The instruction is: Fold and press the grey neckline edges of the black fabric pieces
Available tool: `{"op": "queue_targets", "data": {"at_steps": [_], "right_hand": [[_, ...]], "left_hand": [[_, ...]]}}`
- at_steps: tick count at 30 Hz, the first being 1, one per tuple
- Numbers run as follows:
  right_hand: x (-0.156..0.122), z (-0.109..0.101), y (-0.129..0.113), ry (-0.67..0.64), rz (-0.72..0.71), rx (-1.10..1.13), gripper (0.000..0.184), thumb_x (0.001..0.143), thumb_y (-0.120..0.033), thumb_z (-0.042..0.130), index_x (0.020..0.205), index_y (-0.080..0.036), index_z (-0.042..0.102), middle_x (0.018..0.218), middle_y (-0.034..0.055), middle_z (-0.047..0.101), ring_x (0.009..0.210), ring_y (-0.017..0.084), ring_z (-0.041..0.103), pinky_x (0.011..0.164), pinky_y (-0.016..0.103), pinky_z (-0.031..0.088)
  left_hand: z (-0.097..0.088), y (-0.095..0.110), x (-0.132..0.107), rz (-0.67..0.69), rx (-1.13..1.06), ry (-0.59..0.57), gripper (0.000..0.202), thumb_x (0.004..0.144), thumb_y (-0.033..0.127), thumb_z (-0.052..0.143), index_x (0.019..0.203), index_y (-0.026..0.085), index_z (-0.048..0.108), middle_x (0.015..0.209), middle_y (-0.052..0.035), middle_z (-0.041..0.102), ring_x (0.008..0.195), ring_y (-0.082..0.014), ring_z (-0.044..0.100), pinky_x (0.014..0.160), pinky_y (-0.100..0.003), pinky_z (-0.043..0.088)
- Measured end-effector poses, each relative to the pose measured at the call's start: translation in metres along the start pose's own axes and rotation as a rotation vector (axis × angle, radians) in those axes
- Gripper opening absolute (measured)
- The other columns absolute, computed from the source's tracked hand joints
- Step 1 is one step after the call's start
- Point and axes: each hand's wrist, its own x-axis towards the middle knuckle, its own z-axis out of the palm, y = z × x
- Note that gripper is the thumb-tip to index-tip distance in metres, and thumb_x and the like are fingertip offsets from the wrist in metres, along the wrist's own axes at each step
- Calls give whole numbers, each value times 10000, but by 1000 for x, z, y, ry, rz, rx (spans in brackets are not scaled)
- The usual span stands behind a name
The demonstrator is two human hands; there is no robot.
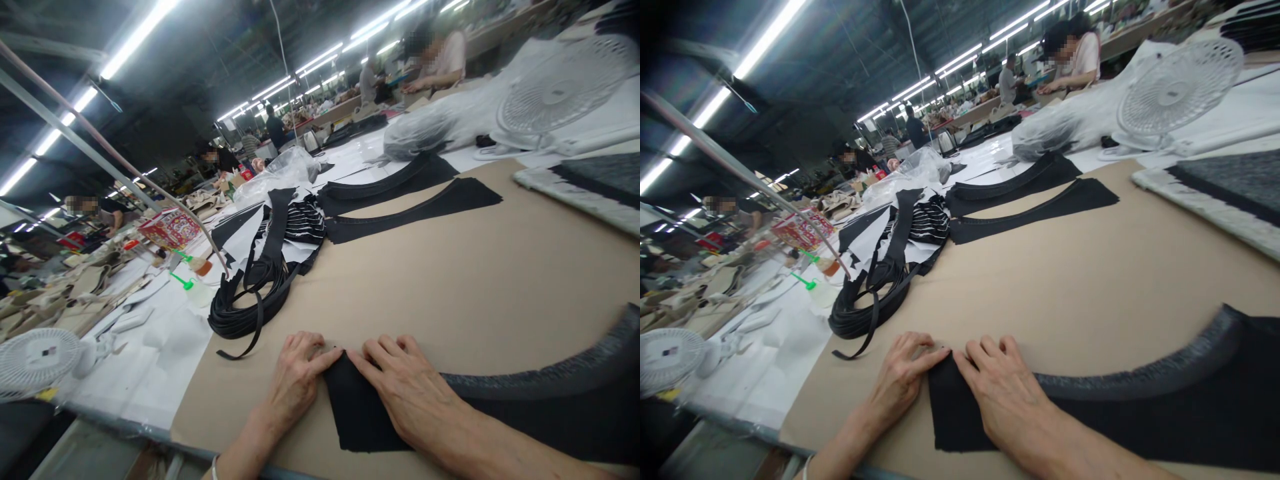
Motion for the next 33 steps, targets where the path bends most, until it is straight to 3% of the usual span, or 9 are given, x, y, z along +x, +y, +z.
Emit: {"op": "queue_targets", "data": {"at_steps": [3, 6, 10, 14, 17, 20, 24, 28, 33], "right_hand": [[1, 1, 0, -13, 3, -9, 451, 799, -148, 567, 1244, -218, 546, 1035, 51, 577, 905, 230, 472, 781, 411, 264], [1, 0, -1, -13, 1, -13, 465, 802, -136, 554, 1259, -217, 542, 1049, 63, 577, 917, 235, 478, 791, 414, 277], [0, -2, -2, 9, 20, 4, 577, 784, -62, 506, 1340, -212, 470, 1063, 68, 571, 925, 235, 486, 811, 415, 302], [-1, -4, -2, 47, 85, 69, 527, 831, -94, 494, 1349, -178, 444, 1112, 87, 574, 969, 241, 500, 853, 422, 327], [2, -8, -4, 10, 143, 119, 437, 839, -130, 538, 1272, -173, 503, 1112, 93, 590, 1015, 260, 514, 906, 451, 322], [6, -13, -7, -85, 220, 173, 299, 832, -120, 559, 1128, -167, 570, 1040, 86, 613, 997, 267, 536, 905, 456, 334], [10, -20, -7, -155, 289, 242, 222, 790, -91, 591, 996, -173, 596, 1000, 71, 623, 952, 254, 557, 852, 408, 358], [7, -28, -3, -169, 280, 338, 171, 778, -68, 582, 894, -187, 621, 920, 34, 624, 848, 201, 569, 748, 316, 366], [7, -44, 3, -271, 251, 629, 94, 789, -99, 565, 743, -181, 581, 716, -22, 600, 674, 137, 539, 585, 234, 327]], "left_hand": [[-1, -9, -6, -66, -113, 12, 407, 951, 125, 383, 1183, 334, 644, 1037, -66, 602, 977, -196, 527, 844, -389, 417], [-2, -11, -8, -181, -202, 65, 377, 950, 148, 371, 1065, 294, 699, 1022, -73, 614, 991, -204, 532, 888, -415, 422], [-1, 6, 3, -355, -274, 103, 320, 958, 176, 367, 1148, 216, 622, 1019, -82, 618, 986, -187, 560, 872, -370, 473], [2, 31, 18, -557, -358, 49, 353, 833, 176, 598, 1183, 193, 560, 1001, -55, 617, 946, -194, 570, 888, -386, 475], [1, 39, 25, -678, -402, -1, 486, 659, 58, 679, 1120, 174, 577, 982, -49, 604, 972, -223, 540, 942, -429, 418], [-1, 41, 29, -759, -431, -21, 504, 597, 37, 679, 1072, 179, 591, 967, -46, 593, 989, -246, 513, 957, -454, 359], [-2, 38, 32, -843, -556, -69, 442, 572, 52, 656, 983, 205, 607, 836, 7, 562, 882, -207, 519, 863, -372, 373], [-11, 37, 34, -876, -847, -162, 404, 566, 145, 696, 953, 172, 585, 746, 32, 573, 721, -148, 532, 675, -259, 391], [-30, 48, 32, -899, -1135, -228, 283, 587, 317, 741, 768, 132, 627, 676, 17, 587, 664, -128, 510, 661, -245, 369]]}}
